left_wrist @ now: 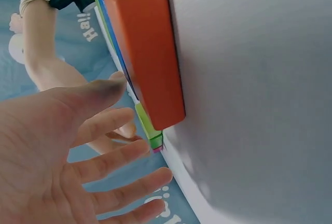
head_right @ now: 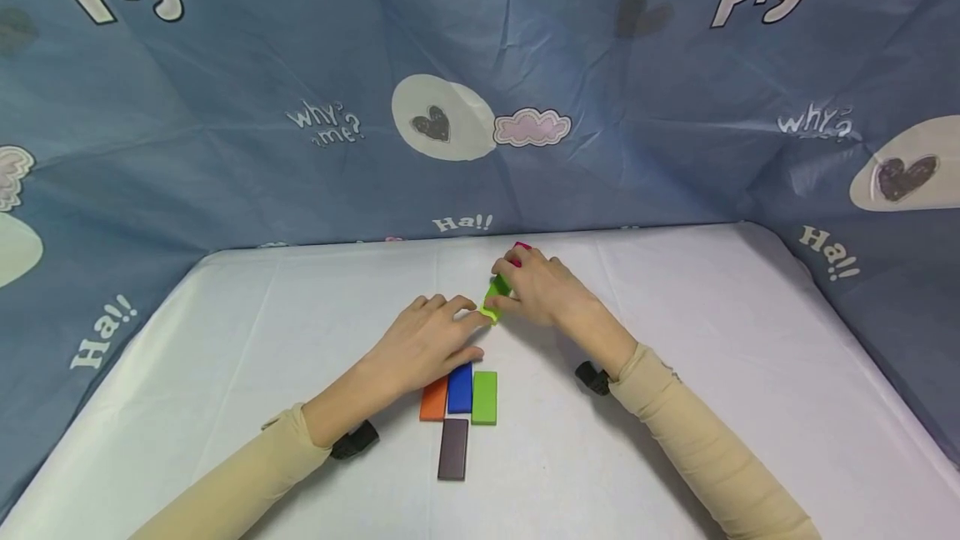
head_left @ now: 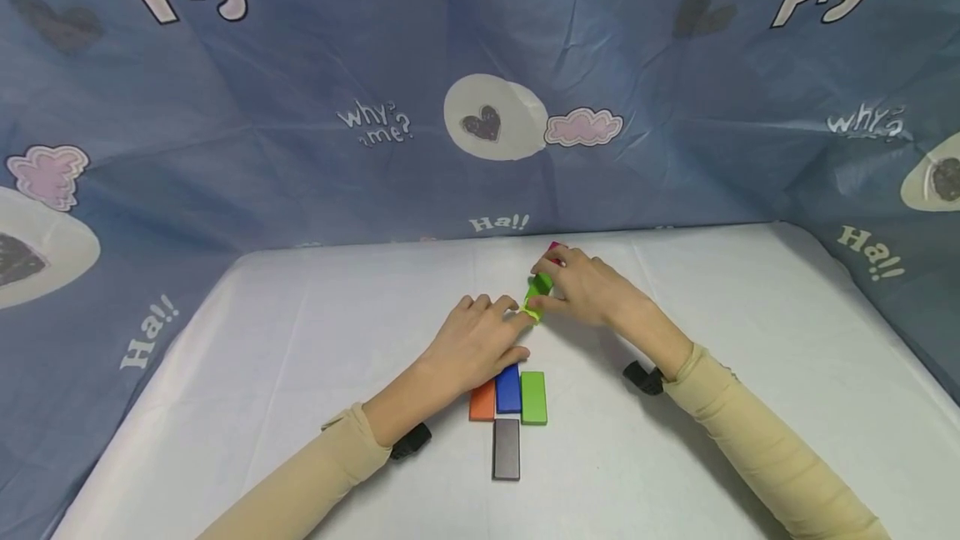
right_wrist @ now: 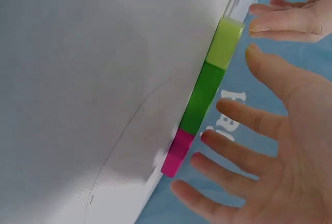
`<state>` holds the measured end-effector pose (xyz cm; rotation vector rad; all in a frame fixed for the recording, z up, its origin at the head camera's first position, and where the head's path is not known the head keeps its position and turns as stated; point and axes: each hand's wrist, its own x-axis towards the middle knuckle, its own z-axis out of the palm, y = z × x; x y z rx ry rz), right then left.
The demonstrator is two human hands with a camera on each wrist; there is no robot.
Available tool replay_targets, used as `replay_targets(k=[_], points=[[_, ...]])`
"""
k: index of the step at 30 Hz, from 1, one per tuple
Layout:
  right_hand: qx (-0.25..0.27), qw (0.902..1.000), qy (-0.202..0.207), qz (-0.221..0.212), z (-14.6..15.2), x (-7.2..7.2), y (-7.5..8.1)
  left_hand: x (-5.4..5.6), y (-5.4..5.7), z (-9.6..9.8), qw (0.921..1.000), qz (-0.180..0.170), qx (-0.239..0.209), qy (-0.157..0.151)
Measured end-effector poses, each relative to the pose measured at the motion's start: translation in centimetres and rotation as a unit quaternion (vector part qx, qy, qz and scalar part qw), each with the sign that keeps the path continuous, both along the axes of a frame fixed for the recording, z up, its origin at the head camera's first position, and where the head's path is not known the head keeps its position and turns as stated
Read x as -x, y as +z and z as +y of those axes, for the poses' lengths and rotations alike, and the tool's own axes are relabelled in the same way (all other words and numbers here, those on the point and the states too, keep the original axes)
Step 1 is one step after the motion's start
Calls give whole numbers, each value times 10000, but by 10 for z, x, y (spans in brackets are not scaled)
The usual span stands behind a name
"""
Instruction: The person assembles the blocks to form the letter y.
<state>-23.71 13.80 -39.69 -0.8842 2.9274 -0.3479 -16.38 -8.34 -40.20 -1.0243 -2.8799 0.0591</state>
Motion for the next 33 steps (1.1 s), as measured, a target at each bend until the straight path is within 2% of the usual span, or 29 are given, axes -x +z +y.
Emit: replay_targets(k=[8, 16, 27, 33], points=[[-4, 10000, 40, 86, -1, -6, 1, -11, 4, -13, 9996, 227, -167, -7], [21, 10000, -10, -50, 2, -7, -2, -21, 8, -22, 9987, 421, -284, -64], [9, 9999, 69, -91, 4, -6, -2, -28, 12, -29, 9964, 767, -318, -164], [-28, 9999, 91, -112, 4, -5, -2, -32, 14, -30, 9976, 602, -299, -169]])
